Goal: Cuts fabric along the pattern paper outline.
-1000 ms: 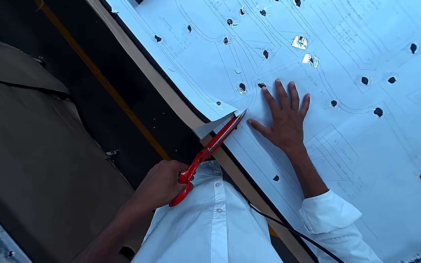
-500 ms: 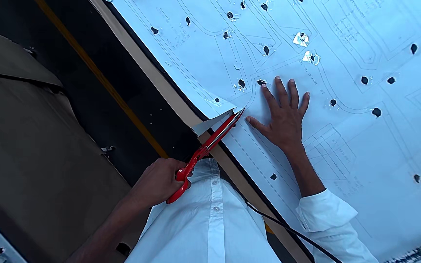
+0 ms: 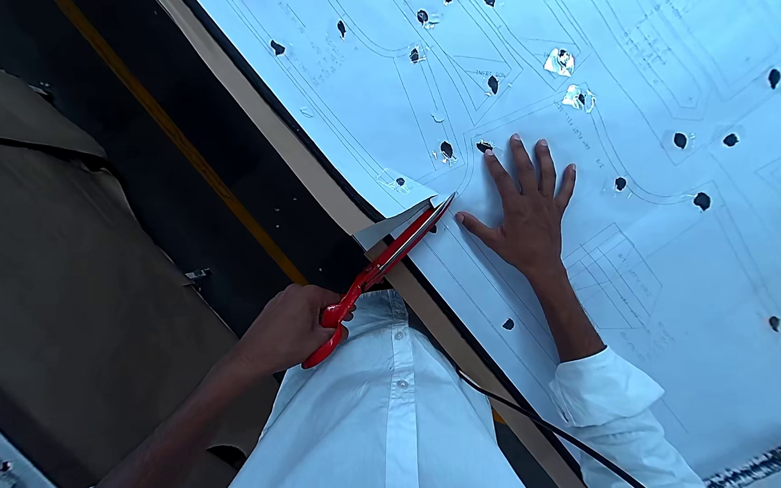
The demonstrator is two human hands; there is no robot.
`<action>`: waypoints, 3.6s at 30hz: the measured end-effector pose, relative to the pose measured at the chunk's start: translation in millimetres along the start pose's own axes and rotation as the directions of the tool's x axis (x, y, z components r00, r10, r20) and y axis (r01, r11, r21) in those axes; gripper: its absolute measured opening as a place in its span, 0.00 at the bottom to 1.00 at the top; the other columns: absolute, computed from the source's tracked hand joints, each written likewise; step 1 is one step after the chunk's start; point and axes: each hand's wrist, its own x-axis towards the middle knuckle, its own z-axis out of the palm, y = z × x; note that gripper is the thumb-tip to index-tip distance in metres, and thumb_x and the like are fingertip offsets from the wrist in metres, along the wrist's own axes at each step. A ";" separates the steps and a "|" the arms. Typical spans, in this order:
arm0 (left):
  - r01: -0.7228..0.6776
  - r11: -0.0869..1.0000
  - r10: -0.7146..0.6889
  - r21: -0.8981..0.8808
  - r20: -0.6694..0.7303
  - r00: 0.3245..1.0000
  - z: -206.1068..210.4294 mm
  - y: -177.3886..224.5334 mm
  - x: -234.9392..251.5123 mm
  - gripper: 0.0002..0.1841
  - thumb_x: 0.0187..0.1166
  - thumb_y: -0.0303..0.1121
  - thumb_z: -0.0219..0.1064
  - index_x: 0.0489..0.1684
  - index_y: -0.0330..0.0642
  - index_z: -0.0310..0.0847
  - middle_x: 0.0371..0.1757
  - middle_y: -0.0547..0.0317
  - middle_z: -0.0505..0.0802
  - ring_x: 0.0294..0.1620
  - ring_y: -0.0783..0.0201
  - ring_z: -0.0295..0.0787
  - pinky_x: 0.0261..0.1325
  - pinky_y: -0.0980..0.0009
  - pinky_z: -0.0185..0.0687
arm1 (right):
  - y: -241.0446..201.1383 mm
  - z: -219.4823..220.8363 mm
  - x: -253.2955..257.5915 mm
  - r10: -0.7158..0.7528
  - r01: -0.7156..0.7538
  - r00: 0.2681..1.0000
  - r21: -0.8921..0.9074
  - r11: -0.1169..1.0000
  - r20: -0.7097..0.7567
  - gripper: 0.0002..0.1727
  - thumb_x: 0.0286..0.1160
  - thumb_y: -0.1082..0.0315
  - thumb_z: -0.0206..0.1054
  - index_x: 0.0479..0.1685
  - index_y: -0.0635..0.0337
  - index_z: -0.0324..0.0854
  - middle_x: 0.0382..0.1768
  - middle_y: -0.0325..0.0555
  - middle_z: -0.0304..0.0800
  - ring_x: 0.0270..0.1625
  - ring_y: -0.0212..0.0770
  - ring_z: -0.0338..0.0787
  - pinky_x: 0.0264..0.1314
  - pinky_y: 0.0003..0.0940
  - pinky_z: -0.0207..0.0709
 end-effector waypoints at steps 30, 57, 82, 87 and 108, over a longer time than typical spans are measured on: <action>0.021 0.997 -0.021 -0.076 -0.003 1.000 18.6 11.1 -6.7 0.04 0.70 0.30 0.77 0.37 0.50 0.94 0.39 0.68 0.98 0.35 0.68 0.92 0.42 0.57 0.85 | 0.5 0.0 0.5 -0.002 0.002 1.000 0.001 1.000 -0.003 0.54 0.63 0.16 0.53 0.91 0.37 0.64 0.94 0.44 0.53 0.96 0.63 0.43 0.85 0.82 0.25; 0.083 0.997 -0.082 0.007 -0.077 0.994 25.8 14.9 -12.0 0.07 0.68 0.31 0.81 0.40 0.53 0.95 0.34 0.65 0.96 0.33 0.62 0.91 0.39 0.50 0.84 | -0.8 -1.5 0.5 0.011 -0.011 1.000 -0.006 1.000 0.008 0.55 0.62 0.16 0.54 0.91 0.35 0.63 0.94 0.43 0.52 0.96 0.63 0.43 0.85 0.81 0.25; -0.015 0.993 0.019 0.113 -0.035 0.999 -10.3 -1.0 2.0 0.06 0.64 0.26 0.82 0.31 0.47 0.92 0.25 0.63 0.92 0.25 0.61 0.87 0.32 0.54 0.82 | 0.4 -0.9 0.4 0.004 -0.004 1.000 0.005 1.000 0.001 0.55 0.62 0.16 0.53 0.91 0.37 0.63 0.94 0.45 0.53 0.95 0.64 0.44 0.85 0.82 0.26; -0.044 0.992 0.048 0.122 -0.037 0.998 -13.7 -7.9 5.1 0.06 0.62 0.26 0.82 0.30 0.49 0.93 0.23 0.65 0.91 0.24 0.64 0.86 0.30 0.56 0.82 | -0.3 -0.3 -0.1 0.017 -0.017 1.000 0.009 1.000 0.011 0.55 0.62 0.16 0.53 0.92 0.35 0.62 0.95 0.42 0.51 0.96 0.62 0.42 0.86 0.80 0.25; -0.131 0.988 0.131 0.078 -0.001 0.991 -29.7 -20.1 8.3 0.06 0.60 0.32 0.77 0.33 0.54 0.94 0.31 0.72 0.96 0.29 0.73 0.91 0.34 0.64 0.85 | -3.3 -4.2 -1.5 0.028 -0.028 0.999 0.022 0.999 0.029 0.53 0.63 0.17 0.54 0.92 0.32 0.62 0.95 0.41 0.50 0.96 0.61 0.42 0.86 0.80 0.25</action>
